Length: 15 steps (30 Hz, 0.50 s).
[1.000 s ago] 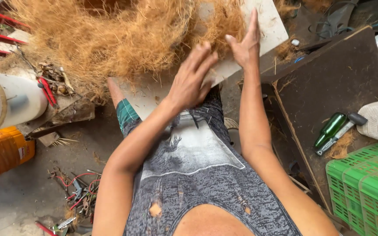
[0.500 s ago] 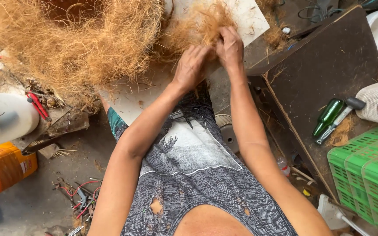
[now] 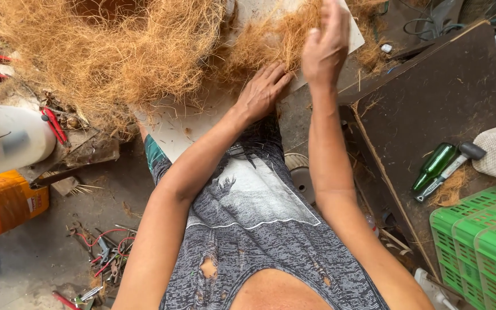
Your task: The person stands at a work table and repeatedly pulls, separates, and fluffs loose coconut fiber by hand. They gather small bundles, shake them to loosen the strands, and place them back onto the pile, continuing the same repetitive handling throughout the clip.
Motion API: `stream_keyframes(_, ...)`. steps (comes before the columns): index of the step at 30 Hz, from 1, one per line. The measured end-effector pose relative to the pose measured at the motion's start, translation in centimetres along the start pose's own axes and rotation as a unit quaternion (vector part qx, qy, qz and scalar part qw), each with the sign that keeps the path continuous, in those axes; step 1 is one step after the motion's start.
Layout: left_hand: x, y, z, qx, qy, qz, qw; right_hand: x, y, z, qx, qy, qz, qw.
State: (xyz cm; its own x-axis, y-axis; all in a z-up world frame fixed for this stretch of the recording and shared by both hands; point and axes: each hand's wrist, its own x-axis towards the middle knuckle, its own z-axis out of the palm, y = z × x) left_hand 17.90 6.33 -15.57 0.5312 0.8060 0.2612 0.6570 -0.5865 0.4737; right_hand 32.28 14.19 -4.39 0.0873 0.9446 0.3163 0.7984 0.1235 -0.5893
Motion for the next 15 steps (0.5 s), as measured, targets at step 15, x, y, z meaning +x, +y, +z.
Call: stream_keyframes(15,-1.1,0.9,-6.1,-0.01,0.123,-0.077,0.989,3.5,-2.6,0.9,0.194,-0.14,-0.086,0.967)
